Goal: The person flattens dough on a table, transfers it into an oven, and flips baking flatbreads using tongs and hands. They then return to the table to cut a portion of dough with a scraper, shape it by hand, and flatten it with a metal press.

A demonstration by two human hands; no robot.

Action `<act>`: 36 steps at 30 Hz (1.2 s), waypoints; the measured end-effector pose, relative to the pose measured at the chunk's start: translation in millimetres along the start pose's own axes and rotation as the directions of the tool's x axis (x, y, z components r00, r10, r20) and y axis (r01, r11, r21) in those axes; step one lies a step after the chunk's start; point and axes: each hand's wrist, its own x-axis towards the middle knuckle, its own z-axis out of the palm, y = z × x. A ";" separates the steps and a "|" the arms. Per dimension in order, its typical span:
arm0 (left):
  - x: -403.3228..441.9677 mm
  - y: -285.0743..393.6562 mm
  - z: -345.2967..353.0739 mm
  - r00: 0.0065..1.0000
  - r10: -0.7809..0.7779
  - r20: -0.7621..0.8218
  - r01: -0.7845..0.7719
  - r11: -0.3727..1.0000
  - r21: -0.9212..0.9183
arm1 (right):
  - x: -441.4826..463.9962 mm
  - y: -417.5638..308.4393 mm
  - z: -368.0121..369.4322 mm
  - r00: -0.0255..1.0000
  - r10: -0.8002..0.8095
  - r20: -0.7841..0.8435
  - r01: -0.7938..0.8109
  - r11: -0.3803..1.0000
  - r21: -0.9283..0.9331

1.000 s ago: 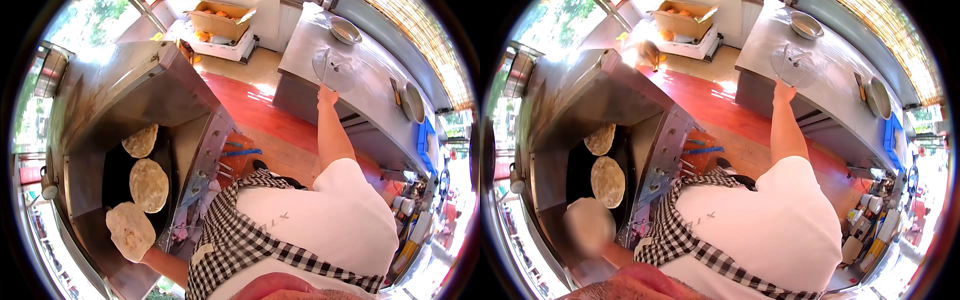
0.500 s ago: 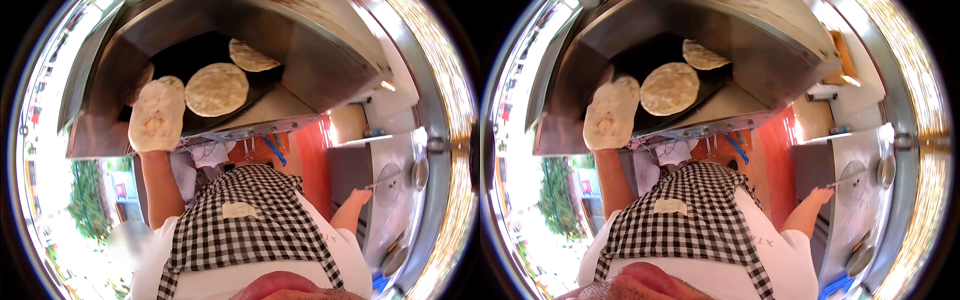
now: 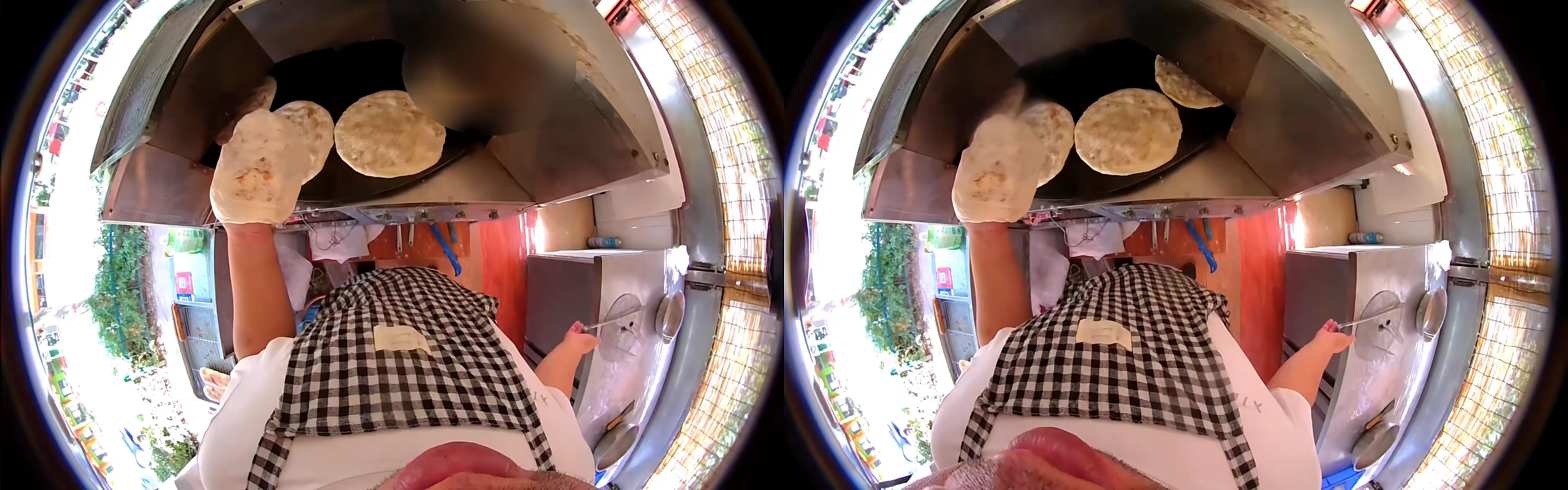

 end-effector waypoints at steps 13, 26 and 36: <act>-7.3 -73.6 138.2 0.948 0.127 0.292 -0.073 -0.804 0.590 | 44.4 -41.0 4.8 0.976 -0.027 0.214 0.033 0.999 -0.025; -4.6 -56.8 105.3 0.969 -0.229 0.097 -0.126 -0.790 -0.600 | -45.8 -64.8 -0.7 0.915 -0.344 0.211 0.252 0.896 0.366; 10.1 -57.7 99.1 0.987 -0.151 0.062 -0.101 -0.866 -0.490 | -288.2 -128.3 25.4 0.534 -0.816 0.221 0.745 0.577 0.333</act>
